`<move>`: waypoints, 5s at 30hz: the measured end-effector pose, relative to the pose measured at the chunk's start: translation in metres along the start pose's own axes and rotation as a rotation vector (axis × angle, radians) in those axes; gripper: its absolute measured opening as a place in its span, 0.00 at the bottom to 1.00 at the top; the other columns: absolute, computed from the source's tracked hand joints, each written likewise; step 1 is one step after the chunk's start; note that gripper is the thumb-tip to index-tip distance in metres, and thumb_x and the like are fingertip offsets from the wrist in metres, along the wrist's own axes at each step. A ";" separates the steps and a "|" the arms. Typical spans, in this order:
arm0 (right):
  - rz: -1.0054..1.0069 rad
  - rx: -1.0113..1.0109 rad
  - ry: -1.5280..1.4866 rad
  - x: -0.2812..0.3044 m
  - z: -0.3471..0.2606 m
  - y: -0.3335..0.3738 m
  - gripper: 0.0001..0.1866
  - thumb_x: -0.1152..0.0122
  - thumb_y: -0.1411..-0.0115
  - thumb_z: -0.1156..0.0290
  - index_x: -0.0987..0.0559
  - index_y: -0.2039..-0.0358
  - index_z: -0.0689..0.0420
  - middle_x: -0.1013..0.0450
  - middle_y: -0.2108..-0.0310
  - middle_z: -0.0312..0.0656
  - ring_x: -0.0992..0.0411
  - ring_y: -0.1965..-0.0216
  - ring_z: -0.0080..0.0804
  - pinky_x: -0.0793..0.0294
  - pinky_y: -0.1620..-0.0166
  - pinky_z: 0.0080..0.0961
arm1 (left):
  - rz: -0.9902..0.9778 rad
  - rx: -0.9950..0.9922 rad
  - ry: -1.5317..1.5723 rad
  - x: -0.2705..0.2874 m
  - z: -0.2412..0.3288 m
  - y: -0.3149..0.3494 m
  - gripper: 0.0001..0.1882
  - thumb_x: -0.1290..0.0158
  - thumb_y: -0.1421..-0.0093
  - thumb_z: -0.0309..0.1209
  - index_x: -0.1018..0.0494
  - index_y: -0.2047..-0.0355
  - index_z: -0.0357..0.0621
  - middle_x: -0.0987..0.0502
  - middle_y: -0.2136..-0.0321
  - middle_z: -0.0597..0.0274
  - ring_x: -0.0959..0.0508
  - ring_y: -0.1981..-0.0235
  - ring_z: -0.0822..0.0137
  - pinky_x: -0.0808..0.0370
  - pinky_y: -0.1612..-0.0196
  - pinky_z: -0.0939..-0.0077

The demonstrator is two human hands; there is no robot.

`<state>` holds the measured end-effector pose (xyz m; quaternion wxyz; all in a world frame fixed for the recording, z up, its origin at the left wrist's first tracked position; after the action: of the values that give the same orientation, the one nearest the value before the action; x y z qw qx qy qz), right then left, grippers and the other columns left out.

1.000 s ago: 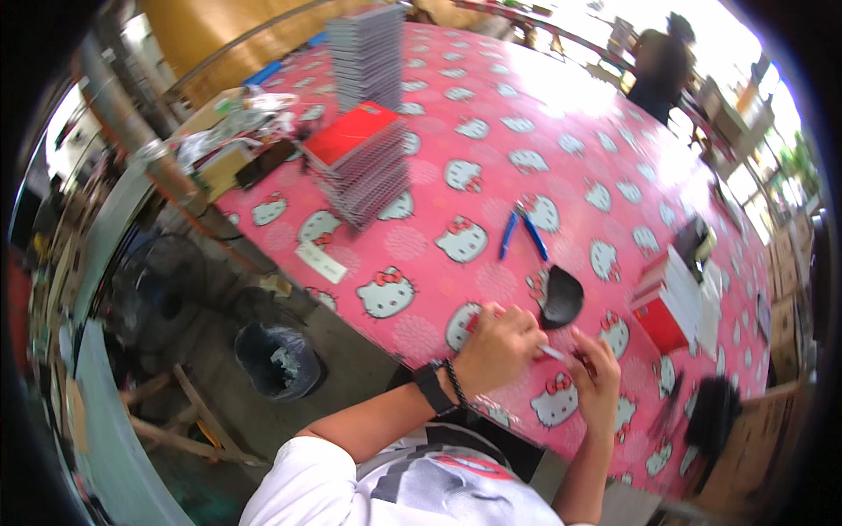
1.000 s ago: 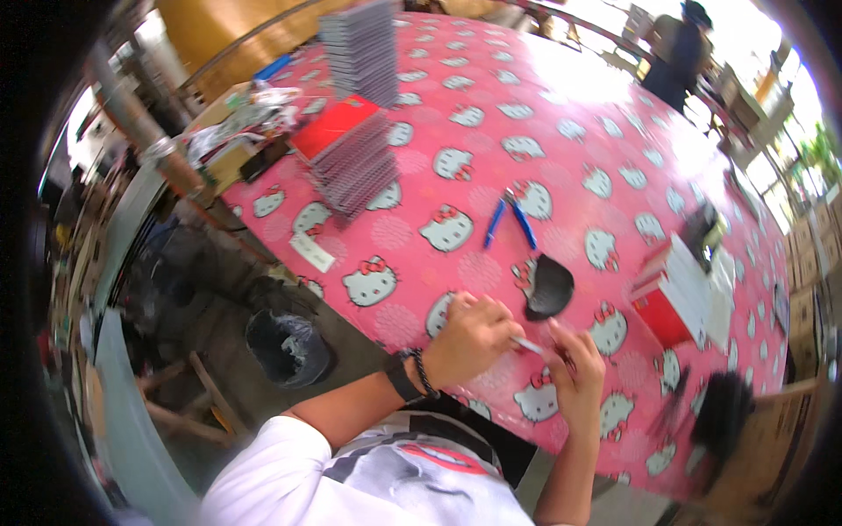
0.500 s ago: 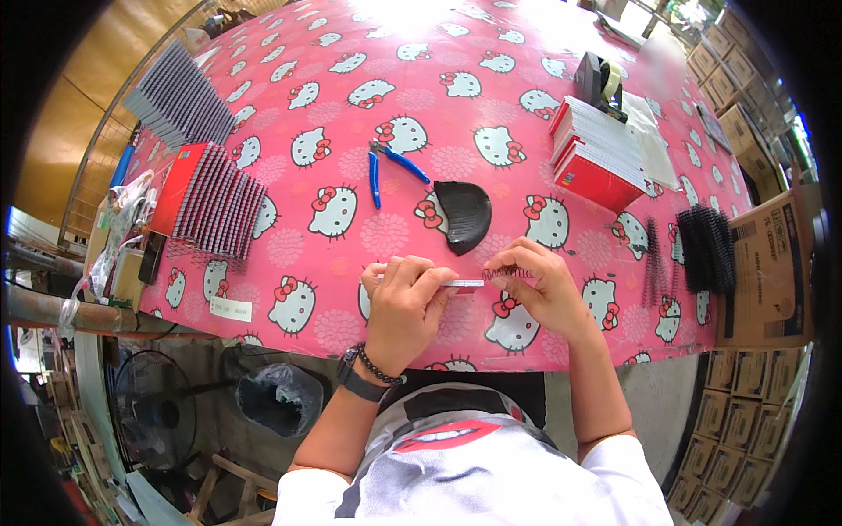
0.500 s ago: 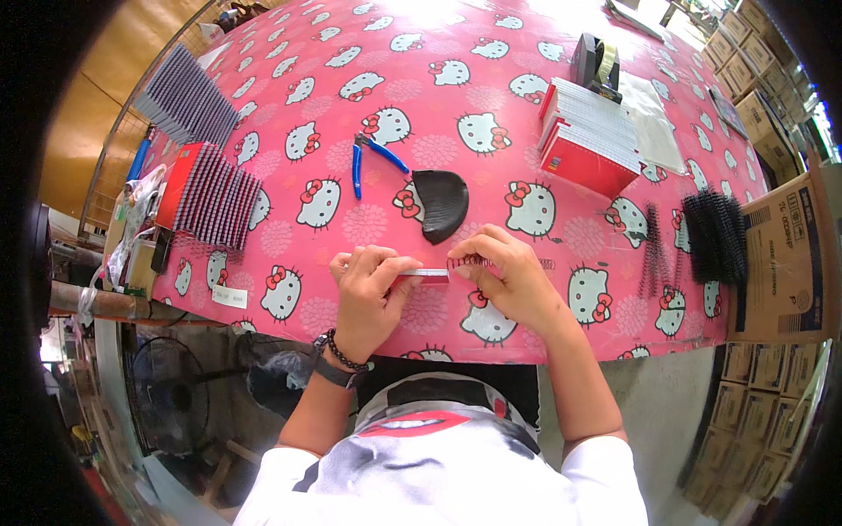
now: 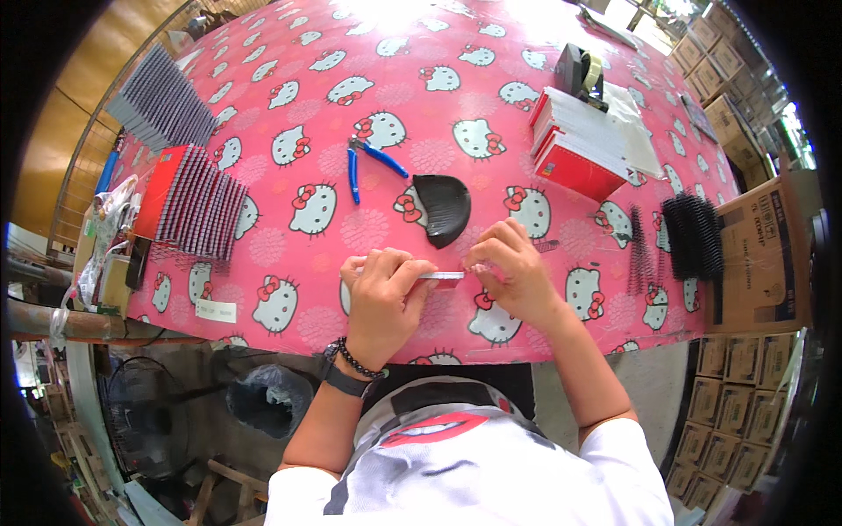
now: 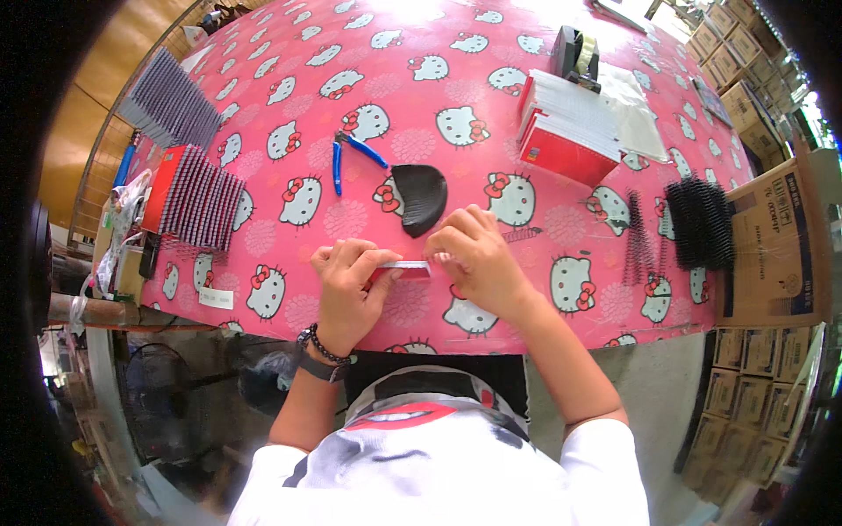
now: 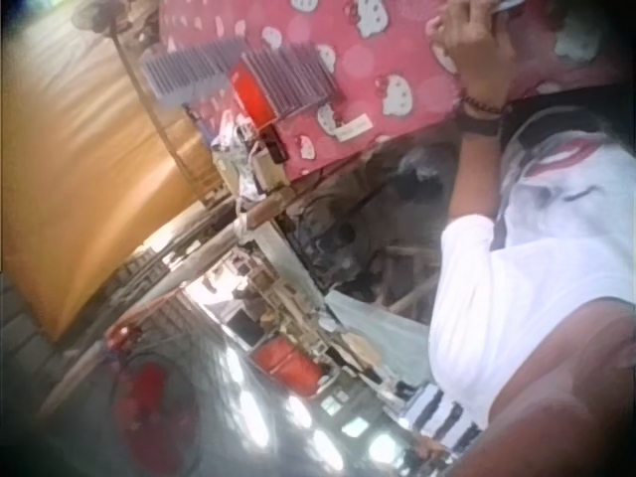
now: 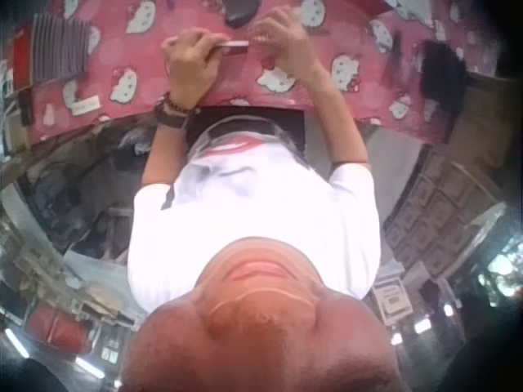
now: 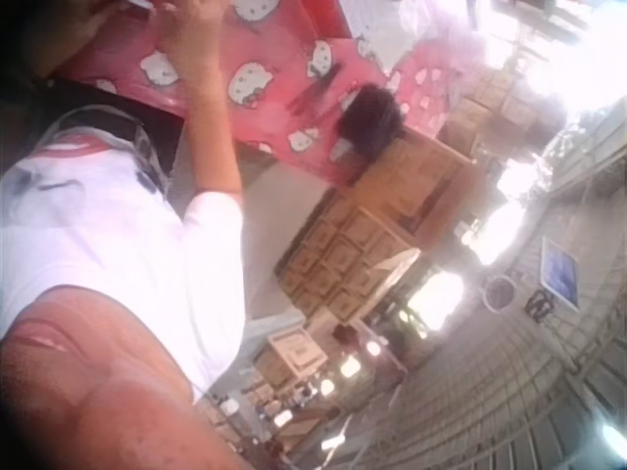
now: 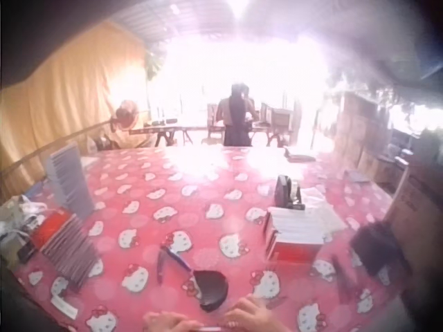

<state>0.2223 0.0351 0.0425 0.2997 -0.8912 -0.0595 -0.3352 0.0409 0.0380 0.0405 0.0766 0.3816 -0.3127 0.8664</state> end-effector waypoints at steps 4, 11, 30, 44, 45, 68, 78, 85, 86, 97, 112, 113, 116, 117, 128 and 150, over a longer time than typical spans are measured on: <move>-0.023 -0.012 -0.045 -0.007 -0.001 -0.001 0.13 0.41 0.57 0.86 0.26 0.71 0.55 0.34 0.70 0.38 0.36 0.65 0.39 0.35 0.58 0.33 | 0.012 0.006 -0.019 0.000 -0.003 0.003 0.09 0.38 0.52 0.29 0.23 0.68 0.52 0.28 0.71 0.69 0.29 0.66 0.68 0.43 0.56 0.67; -0.009 0.018 -0.089 -0.001 -0.003 0.002 0.13 0.40 0.54 0.85 0.26 0.68 0.56 0.33 0.69 0.40 0.35 0.64 0.40 0.32 0.62 0.33 | 0.042 -0.013 -0.001 0.001 -0.001 0.000 0.07 0.40 0.51 0.30 0.24 0.69 0.51 0.28 0.73 0.70 0.28 0.68 0.68 0.43 0.57 0.66; -0.400 -0.355 -0.322 0.006 -0.005 0.010 0.19 0.45 0.39 0.76 0.30 0.46 0.56 0.26 0.71 0.43 0.25 0.68 0.36 0.26 0.65 0.26 | -0.131 -0.148 -0.052 -0.017 0.019 0.013 0.17 0.42 0.49 0.37 0.29 0.58 0.53 0.27 0.65 0.68 0.27 0.60 0.65 0.40 0.55 0.60; -0.456 0.090 0.253 -0.036 0.066 -0.069 0.35 0.30 0.59 0.55 0.28 0.47 0.41 0.44 0.41 0.55 0.41 0.44 0.57 0.40 0.42 0.50 | -0.096 -0.201 0.037 -0.001 0.019 0.003 0.14 0.43 0.47 0.44 0.26 0.62 0.57 0.24 0.64 0.75 0.26 0.56 0.71 0.52 0.43 0.48; -0.430 0.089 0.226 -0.044 0.070 -0.071 0.35 0.30 0.58 0.54 0.28 0.47 0.42 0.44 0.41 0.55 0.42 0.44 0.57 0.40 0.42 0.50 | -0.150 -0.241 -0.009 -0.005 0.010 0.005 0.15 0.42 0.47 0.45 0.26 0.61 0.57 0.24 0.64 0.76 0.27 0.55 0.71 0.53 0.42 0.48; -0.324 -0.482 -0.752 -0.008 0.029 0.034 0.21 0.40 0.41 0.57 0.21 0.57 0.62 0.29 0.53 0.47 0.31 0.53 0.30 0.32 0.54 0.26 | -0.056 -0.145 -0.023 -0.003 -0.017 0.011 0.19 0.32 0.61 0.41 0.23 0.68 0.55 0.24 0.76 0.75 0.25 0.66 0.71 0.49 0.43 0.56; -0.321 -0.302 -0.966 -0.014 0.014 0.018 0.22 0.37 0.44 0.54 0.20 0.60 0.60 0.25 0.62 0.44 0.31 0.58 0.29 0.33 0.56 0.27 | -0.064 -0.066 0.008 -0.005 -0.024 0.013 0.40 0.30 0.62 0.43 0.34 0.48 0.48 0.23 0.70 0.72 0.24 0.64 0.72 0.51 0.42 0.53; -0.267 -0.342 -0.875 -0.011 0.021 0.014 0.20 0.37 0.43 0.57 0.20 0.58 0.59 0.27 0.57 0.41 0.32 0.54 0.31 0.35 0.50 0.28 | 0.281 0.236 0.664 -0.007 -0.046 0.018 0.39 0.31 0.60 0.26 0.39 0.49 0.42 0.29 0.60 0.61 0.30 0.53 0.66 0.38 0.45 0.62; -0.281 -0.310 -0.953 -0.012 0.016 0.011 0.19 0.37 0.43 0.57 0.20 0.59 0.59 0.27 0.58 0.41 0.32 0.54 0.31 0.35 0.50 0.28 | 0.148 0.295 0.783 -0.014 -0.058 0.020 0.37 0.32 0.60 0.24 0.39 0.50 0.42 0.30 0.60 0.61 0.30 0.54 0.66 0.36 0.46 0.65; -0.330 -0.410 -0.808 -0.015 0.021 -0.006 0.20 0.39 0.43 0.58 0.21 0.59 0.62 0.27 0.59 0.40 0.33 0.54 0.26 0.34 0.52 0.26 | -0.010 0.298 0.851 -0.036 -0.080 0.030 0.25 0.33 0.55 0.24 0.37 0.61 0.44 0.30 0.67 0.65 0.29 0.64 0.72 0.30 0.57 0.75; -0.383 -0.412 -0.829 -0.038 0.011 -0.033 0.22 0.38 0.45 0.55 0.20 0.59 0.61 0.26 0.61 0.42 0.33 0.53 0.32 0.37 0.48 0.30 | -0.046 0.346 0.796 -0.029 -0.077 0.027 0.27 0.31 0.55 0.32 0.38 0.61 0.45 0.28 0.69 0.65 0.26 0.70 0.73 0.28 0.66 0.75; -0.373 -0.407 -0.655 -0.039 0.013 -0.032 0.22 0.38 0.44 0.54 0.21 0.58 0.61 0.27 0.62 0.41 0.33 0.56 0.30 0.36 0.50 0.29 | -0.061 0.340 0.725 -0.028 -0.076 0.026 0.27 0.31 0.55 0.33 0.38 0.61 0.45 0.28 0.69 0.64 0.26 0.70 0.73 0.28 0.66 0.75; -0.326 -0.447 -0.705 -0.036 0.013 -0.034 0.23 0.38 0.44 0.55 0.22 0.56 0.60 0.29 0.58 0.42 0.33 0.56 0.31 0.35 0.50 0.29 | -0.029 0.321 0.752 -0.030 -0.080 0.029 0.28 0.31 0.55 0.34 0.37 0.60 0.44 0.28 0.69 0.64 0.26 0.69 0.71 0.28 0.65 0.74; -0.285 -0.456 -0.761 -0.035 0.013 -0.033 0.23 0.37 0.44 0.55 0.23 0.55 0.59 0.29 0.56 0.44 0.33 0.55 0.33 0.35 0.50 0.30 | -0.031 0.310 0.729 -0.029 -0.077 0.027 0.28 0.31 0.55 0.34 0.37 0.60 0.44 0.28 0.70 0.63 0.26 0.69 0.70 0.28 0.65 0.73; 0.063 -0.121 -0.237 -0.015 -0.043 -0.032 0.14 0.33 0.48 0.75 0.22 0.59 0.60 0.27 0.65 0.41 0.26 0.68 0.30 0.26 0.65 0.22 | -0.055 0.174 0.601 -0.002 -0.027 -0.006 0.15 0.42 0.42 0.28 0.31 0.58 0.39 0.25 0.67 0.59 0.25 0.68 0.71 0.28 0.65 0.77; 0.132 -0.171 -0.232 -0.003 -0.055 -0.025 0.13 0.36 0.44 0.64 0.26 0.66 0.60 0.32 0.72 0.44 0.29 0.69 0.40 0.29 0.67 0.33 | 0.152 0.162 0.871 0.007 -0.011 -0.004 0.06 0.43 0.43 0.21 0.26 0.65 0.36 0.27 0.66 0.62 0.28 0.66 0.75 0.30 0.62 0.82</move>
<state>0.1816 0.0239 0.0856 0.2353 -0.9482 -0.0065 -0.2135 0.0306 0.0472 0.0418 0.1073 -0.0380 -0.2096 0.9711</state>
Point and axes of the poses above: each hand's wrist, its own y-axis away from the middle knuckle, its own x-axis out of the back of the hand, z = x × y, the point moved 4 cm from there along -y, towards the middle knuckle
